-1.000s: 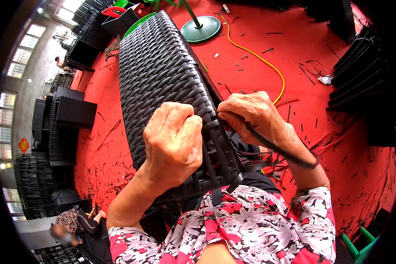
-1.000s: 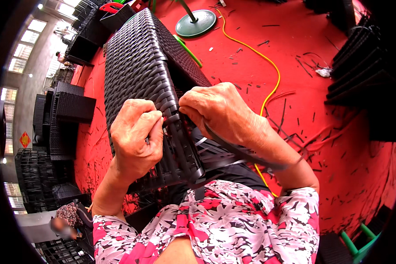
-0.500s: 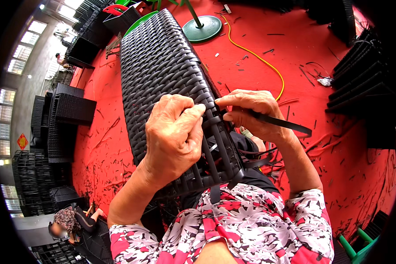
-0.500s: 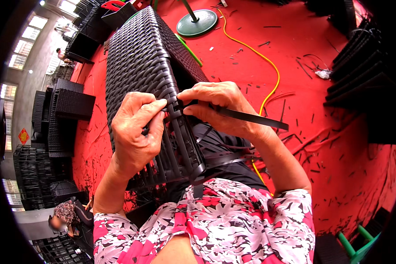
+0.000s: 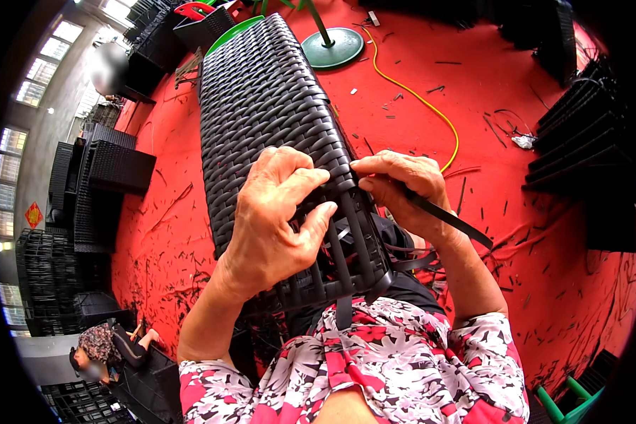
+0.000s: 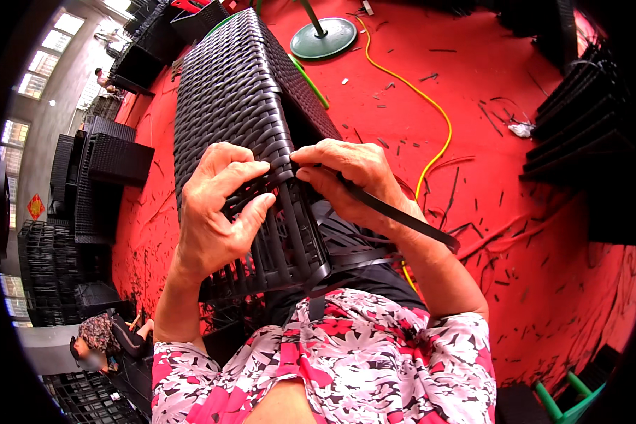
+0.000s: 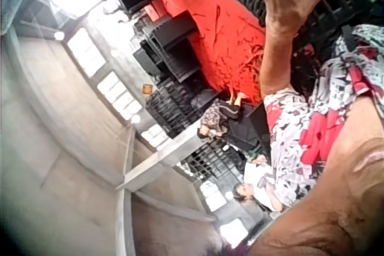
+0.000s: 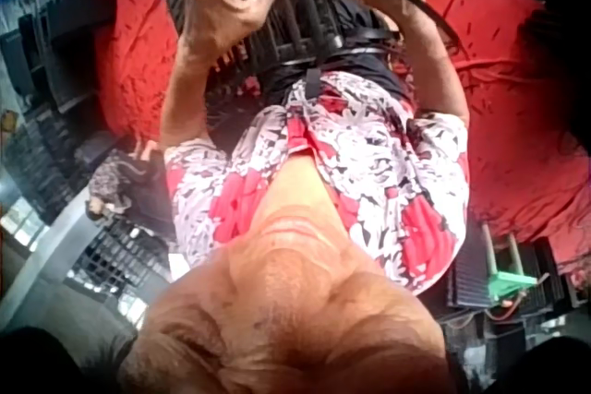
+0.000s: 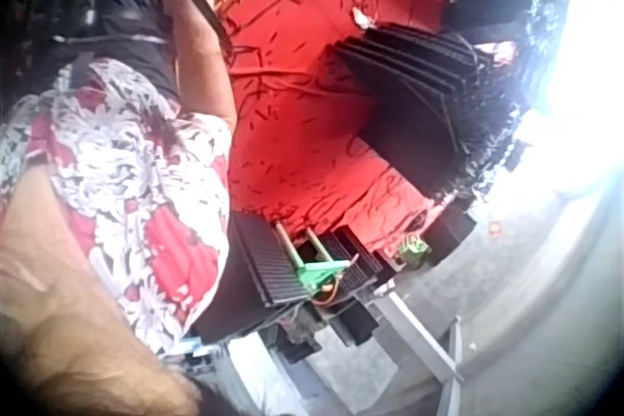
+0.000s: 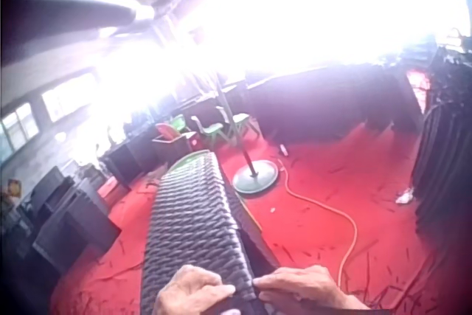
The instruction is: The person weaves plastic wicker strips into a chair frame by hand, pulling strips through the frame and securing them.
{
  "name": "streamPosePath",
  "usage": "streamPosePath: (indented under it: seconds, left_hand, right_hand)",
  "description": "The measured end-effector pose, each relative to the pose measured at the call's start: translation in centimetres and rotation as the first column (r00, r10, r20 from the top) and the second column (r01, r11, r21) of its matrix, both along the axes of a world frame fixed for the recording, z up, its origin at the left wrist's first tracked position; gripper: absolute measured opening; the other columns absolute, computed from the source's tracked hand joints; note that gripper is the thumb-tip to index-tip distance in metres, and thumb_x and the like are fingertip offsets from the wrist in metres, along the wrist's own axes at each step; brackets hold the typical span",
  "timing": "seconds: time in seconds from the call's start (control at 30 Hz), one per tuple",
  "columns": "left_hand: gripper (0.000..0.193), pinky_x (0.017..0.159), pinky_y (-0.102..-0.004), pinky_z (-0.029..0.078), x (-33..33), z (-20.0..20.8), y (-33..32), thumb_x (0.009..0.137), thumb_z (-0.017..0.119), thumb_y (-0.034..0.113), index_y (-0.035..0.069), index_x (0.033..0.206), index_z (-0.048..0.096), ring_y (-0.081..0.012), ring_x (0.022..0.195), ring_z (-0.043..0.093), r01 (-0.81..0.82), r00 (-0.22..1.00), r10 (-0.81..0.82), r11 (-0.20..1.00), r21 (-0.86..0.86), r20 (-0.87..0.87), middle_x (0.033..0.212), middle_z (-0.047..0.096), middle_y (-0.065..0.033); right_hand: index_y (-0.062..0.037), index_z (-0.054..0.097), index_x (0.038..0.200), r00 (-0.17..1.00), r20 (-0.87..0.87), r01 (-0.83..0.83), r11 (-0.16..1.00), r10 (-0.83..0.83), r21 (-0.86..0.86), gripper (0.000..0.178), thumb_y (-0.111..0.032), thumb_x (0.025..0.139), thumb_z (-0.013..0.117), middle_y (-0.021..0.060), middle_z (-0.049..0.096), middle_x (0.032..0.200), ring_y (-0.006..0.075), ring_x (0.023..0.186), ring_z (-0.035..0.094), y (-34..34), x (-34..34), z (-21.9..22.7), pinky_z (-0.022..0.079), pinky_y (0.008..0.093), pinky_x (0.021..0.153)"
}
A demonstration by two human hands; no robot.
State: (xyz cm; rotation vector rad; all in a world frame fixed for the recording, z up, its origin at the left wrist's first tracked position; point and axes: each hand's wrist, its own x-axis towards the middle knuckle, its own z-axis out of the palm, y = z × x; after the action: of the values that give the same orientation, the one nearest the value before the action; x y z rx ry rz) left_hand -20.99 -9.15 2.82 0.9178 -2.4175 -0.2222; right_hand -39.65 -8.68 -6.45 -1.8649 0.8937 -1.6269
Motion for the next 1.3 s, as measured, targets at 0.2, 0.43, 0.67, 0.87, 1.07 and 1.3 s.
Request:
streamPosePath:
  seconds: [0.2, 0.43, 0.67, 0.87, 1.07, 1.3]
  left_hand:
    - [0.020, 0.073, -0.0322, 0.048, 1.4, -1.7, -1.7, 0.067, 0.069, -0.006, 0.001, 0.086, 0.067, -0.0259, 0.079, 0.060, -0.013, 0.993, 0.008, 0.999, -0.044, -0.115, 0.085, 0.060, -0.0125]
    - [0.019, 0.070, -0.0418, 0.045, -1.9, -2.7, -3.1, 0.065, 0.071, 0.018, 0.004, 0.072, 0.060, -0.0321, 0.079, 0.057, 0.070, 0.973, -0.094, 0.991, -0.115, -0.213, 0.076, 0.056, -0.0126]
    - [0.048, 0.065, -0.0405, 0.045, -10.8, -3.2, -4.9, 0.067, 0.069, 0.037, -0.004, 0.089, 0.056, -0.0310, 0.091, 0.051, -0.231, 0.880, -0.002, 0.872, -0.432, -0.474, 0.096, 0.052, -0.0195]
    - [0.032, 0.069, -0.0448, 0.042, -7.3, 0.0, -6.9, 0.082, 0.057, 0.021, -0.005, 0.101, 0.054, -0.0279, 0.100, 0.048, -0.481, 0.877, 0.469, 0.854, -0.197, -0.105, 0.098, 0.053, -0.0140]
    - [0.034, 0.033, -0.0300, 0.033, 2.4, 0.4, -11.2, 0.099, 0.040, 0.030, 0.006, 0.076, 0.046, -0.0141, 0.037, 0.046, -0.165, -0.128, 0.306, 0.931, 0.325, -0.943, 0.050, 0.047, -0.0051]
    - [0.046, 0.030, -0.0315, 0.038, 10.2, 0.4, -7.1, 0.099, 0.028, 0.047, 0.006, 0.088, 0.044, -0.0209, 0.036, 0.052, 0.357, -0.252, 0.646, 0.754, 0.551, -0.720, 0.052, 0.057, -0.0113]
  right_hand:
    - [-0.0015, 0.065, 0.100, 0.958, 0.234, -0.256, 0.870, 0.168, 0.423, 0.015, -0.006, 0.085, 0.063, -0.0039, 0.058, 0.072, 0.0018, 0.060, 0.048, -1.0, -0.2, 0.4, 0.038, 0.0188, 0.050]
    - [-0.0022, 0.061, 0.112, 0.968, -0.018, 0.243, 0.923, -0.249, 0.297, 0.021, -0.010, 0.095, 0.052, -0.0059, 0.052, 0.079, 0.0016, 0.060, 0.035, -1.0, -5.2, 3.5, 0.029, 0.0159, 0.052]
    - [-0.0010, 0.057, 0.121, 0.665, -0.741, 0.311, 0.938, -0.099, 0.155, 0.032, -0.013, 0.092, 0.052, 0.0074, 0.064, 0.097, 0.0176, 0.077, 0.058, -3.8, -3.8, 7.2, 0.046, 0.0266, 0.065]
    - [-0.0004, 0.059, 0.118, 0.263, -0.924, 0.372, 0.913, -0.278, -0.169, 0.033, -0.017, 0.092, 0.048, 0.0116, 0.068, 0.097, 0.0265, 0.081, 0.065, -3.1, -3.3, 9.9, 0.051, 0.0332, 0.068]
    - [-0.0040, 0.047, 0.133, 0.179, -0.960, 0.510, 0.855, -0.216, -0.098, 0.046, -0.028, 0.094, 0.045, 0.0155, 0.060, 0.120, 0.0330, 0.108, 0.059, -3.4, -4.4, 10.3, 0.046, 0.0404, 0.089]
    - [-0.0013, 0.042, 0.135, 0.426, -0.860, 0.419, 0.904, -0.281, -0.087, 0.054, -0.028, 0.089, 0.056, 0.0181, 0.055, 0.126, 0.0326, 0.113, 0.055, -5.5, -12.5, 6.4, 0.043, 0.0388, 0.095]
